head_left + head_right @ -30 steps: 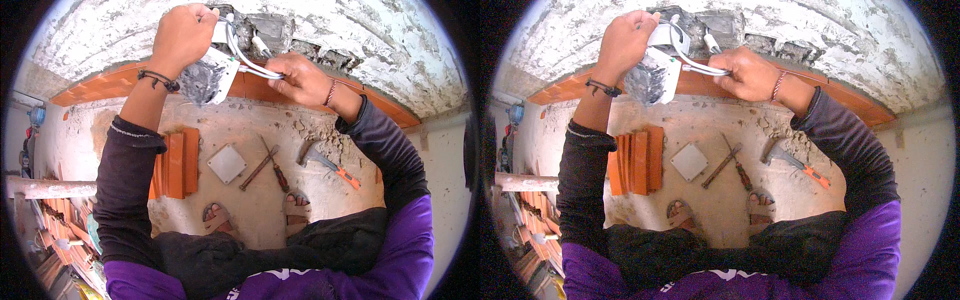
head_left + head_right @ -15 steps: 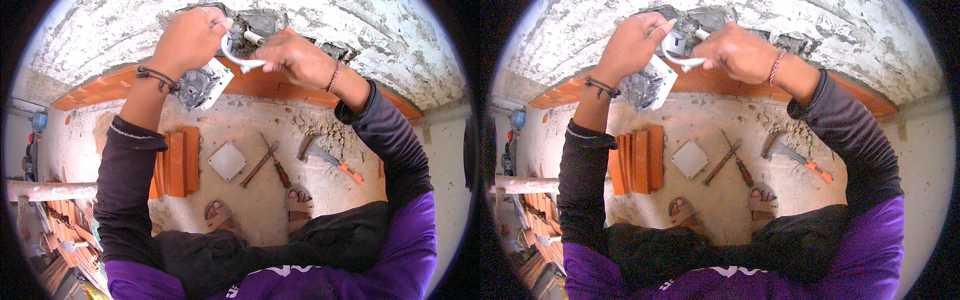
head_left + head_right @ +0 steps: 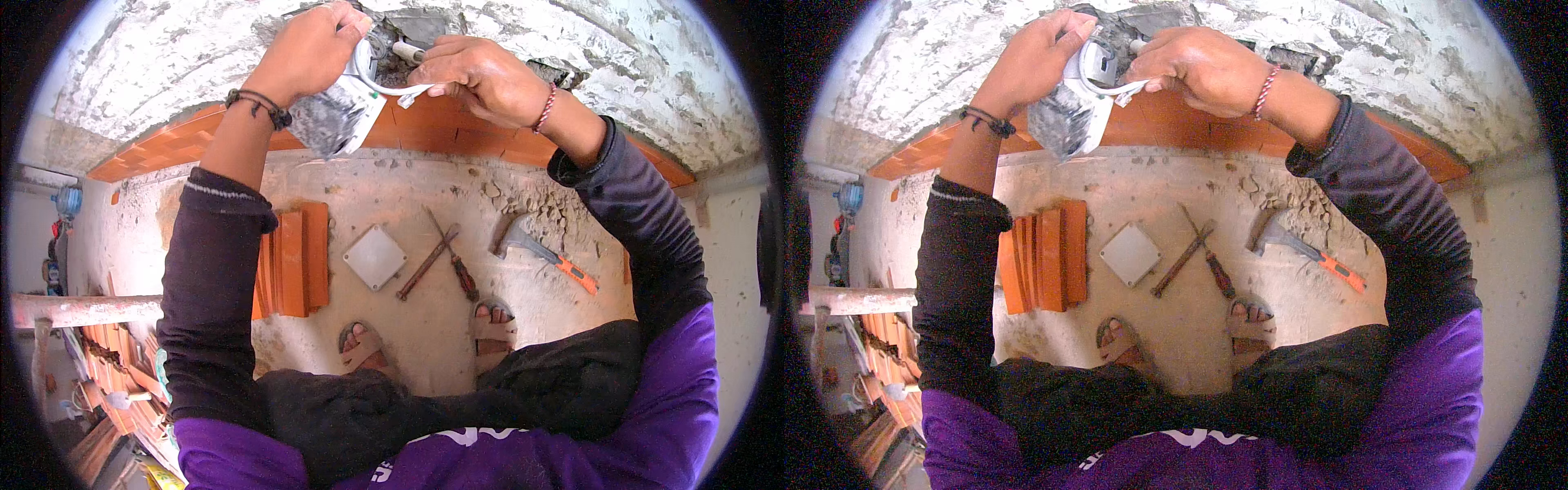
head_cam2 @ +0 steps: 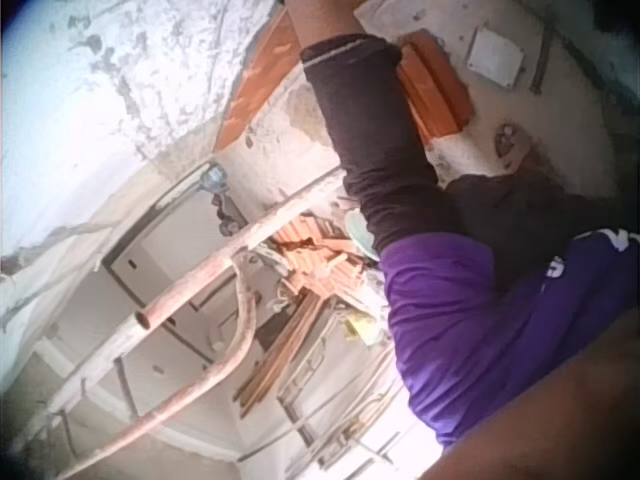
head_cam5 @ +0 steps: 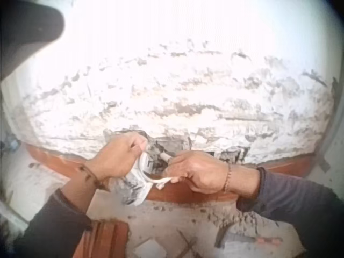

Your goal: The person is installing an electrical outlet by connecting wires to a wall-mounted box and securing the outlet plate. They use a screwdriver to tighten connections and adjust the wiring.

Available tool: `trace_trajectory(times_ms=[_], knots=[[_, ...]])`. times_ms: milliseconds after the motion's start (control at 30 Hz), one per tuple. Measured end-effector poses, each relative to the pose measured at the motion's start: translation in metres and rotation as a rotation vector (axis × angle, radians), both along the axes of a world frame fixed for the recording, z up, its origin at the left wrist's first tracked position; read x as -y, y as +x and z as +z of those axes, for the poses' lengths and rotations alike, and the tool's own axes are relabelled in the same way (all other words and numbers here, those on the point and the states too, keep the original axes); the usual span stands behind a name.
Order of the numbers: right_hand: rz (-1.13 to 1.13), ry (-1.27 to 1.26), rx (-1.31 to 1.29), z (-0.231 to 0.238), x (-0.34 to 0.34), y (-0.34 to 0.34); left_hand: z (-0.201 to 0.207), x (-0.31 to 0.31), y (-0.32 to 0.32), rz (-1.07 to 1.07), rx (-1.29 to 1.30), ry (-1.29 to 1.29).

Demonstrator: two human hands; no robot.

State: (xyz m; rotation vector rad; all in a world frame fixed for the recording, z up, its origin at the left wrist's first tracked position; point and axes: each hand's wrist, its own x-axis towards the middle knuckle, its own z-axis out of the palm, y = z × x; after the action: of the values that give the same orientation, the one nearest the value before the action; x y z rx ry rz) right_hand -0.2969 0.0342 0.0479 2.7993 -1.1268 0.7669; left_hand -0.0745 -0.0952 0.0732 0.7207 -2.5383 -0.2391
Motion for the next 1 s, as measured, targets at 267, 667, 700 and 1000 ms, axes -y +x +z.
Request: trace_trajectory(times_ms=[267,667,700,1000], knots=[[-0.103,-0.055,0.257,-0.011,0.003,-0.009,0.016,-0.006,-0.025,0.121,-0.039,0.207],[0.002,0.103,-0.108,-0.026,-0.032,-0.055,-0.007,-0.050,0.025,0.120,-0.064,0.276],[-0.002,0.113,-0.142,-0.030,-0.038,-0.059,-0.013,-0.064,0.028,0.134,-0.077,0.393],[-0.186,0.364,-0.244,-0.030,-0.038,-0.025,-0.090,-0.119,0.011,-0.011,-0.185,0.571]])
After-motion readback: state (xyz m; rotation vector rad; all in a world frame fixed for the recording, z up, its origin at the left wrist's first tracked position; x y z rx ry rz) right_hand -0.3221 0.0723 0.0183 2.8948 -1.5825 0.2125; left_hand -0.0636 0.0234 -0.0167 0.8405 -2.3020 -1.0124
